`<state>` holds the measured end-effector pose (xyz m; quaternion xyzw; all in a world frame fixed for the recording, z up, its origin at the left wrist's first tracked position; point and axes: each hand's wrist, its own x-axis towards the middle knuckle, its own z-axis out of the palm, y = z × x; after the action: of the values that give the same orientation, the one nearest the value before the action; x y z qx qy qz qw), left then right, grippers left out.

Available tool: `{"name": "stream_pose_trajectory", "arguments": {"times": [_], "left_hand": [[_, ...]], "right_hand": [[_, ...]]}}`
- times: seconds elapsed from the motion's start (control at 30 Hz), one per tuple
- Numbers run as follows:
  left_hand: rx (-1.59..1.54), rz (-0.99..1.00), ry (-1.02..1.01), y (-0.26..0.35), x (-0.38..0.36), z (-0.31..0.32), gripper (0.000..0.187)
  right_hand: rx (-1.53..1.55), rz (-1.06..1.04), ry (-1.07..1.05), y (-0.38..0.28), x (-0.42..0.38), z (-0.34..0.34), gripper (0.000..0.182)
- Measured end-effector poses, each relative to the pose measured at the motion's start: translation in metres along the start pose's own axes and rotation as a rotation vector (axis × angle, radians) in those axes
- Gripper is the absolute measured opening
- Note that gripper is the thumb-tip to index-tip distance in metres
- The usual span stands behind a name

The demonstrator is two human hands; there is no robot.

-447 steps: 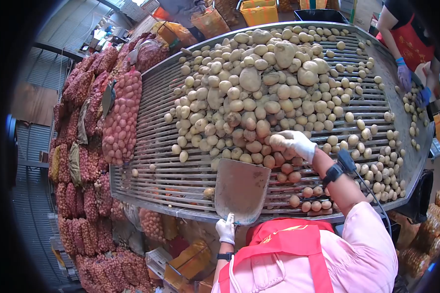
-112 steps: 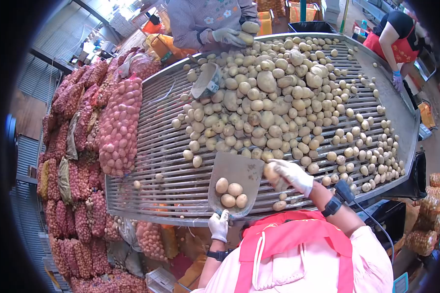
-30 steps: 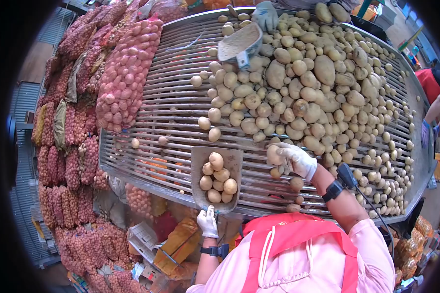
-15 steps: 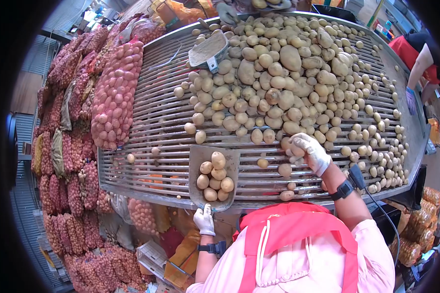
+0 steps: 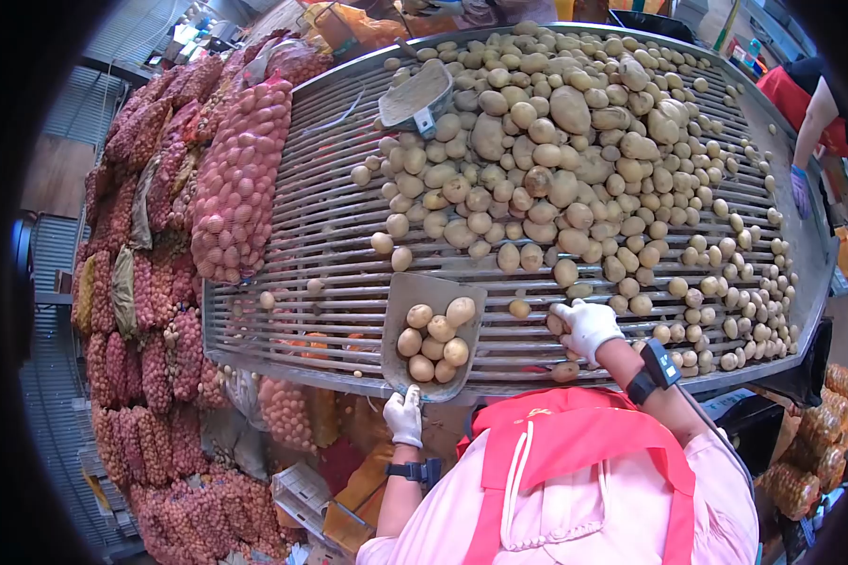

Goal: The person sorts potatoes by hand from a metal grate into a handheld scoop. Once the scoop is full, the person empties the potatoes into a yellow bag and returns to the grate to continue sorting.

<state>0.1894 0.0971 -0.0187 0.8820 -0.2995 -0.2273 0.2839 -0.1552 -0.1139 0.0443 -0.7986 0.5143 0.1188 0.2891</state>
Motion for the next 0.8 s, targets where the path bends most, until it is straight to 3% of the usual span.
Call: {"name": "stream_pose_trajectory", "arguments": {"times": [0.1,0.2,0.3,0.37,0.57,0.63,0.7,0.8], "left_hand": [[-0.022,-0.011,-0.006,-0.009,0.003,0.004,0.049],[0.036,0.0,-0.044,0.011,-0.002,-0.003,0.049],[0.115,0.02,-0.102,0.041,-0.01,-0.003,0.049],[0.113,0.068,-0.152,0.048,-0.012,0.006,0.048],[0.241,0.181,-0.234,0.061,-0.02,0.017,0.049],[0.298,0.197,-0.239,0.061,-0.021,0.017,0.049],[0.335,0.206,-0.23,0.064,-0.021,0.017,0.048],[0.387,0.189,-0.256,0.071,-0.021,0.015,0.046]], "right_hand": [[0.256,0.059,-0.043,0.007,0.004,-0.008,0.054],[0.888,0.041,-0.027,-0.004,0.002,-0.018,0.056],[0.863,-0.294,0.168,-0.04,0.008,-0.036,0.058],[0.728,-0.427,0.15,-0.068,0.008,-0.053,0.055],[0.868,-0.356,0.105,-0.071,0.016,-0.043,0.05],[0.963,-0.228,0.239,-0.05,0.019,-0.046,0.037],[0.795,-0.15,0.458,-0.016,0.035,-0.035,0.028],[0.526,-0.059,0.509,-0.001,0.052,-0.042,0.027]]}}
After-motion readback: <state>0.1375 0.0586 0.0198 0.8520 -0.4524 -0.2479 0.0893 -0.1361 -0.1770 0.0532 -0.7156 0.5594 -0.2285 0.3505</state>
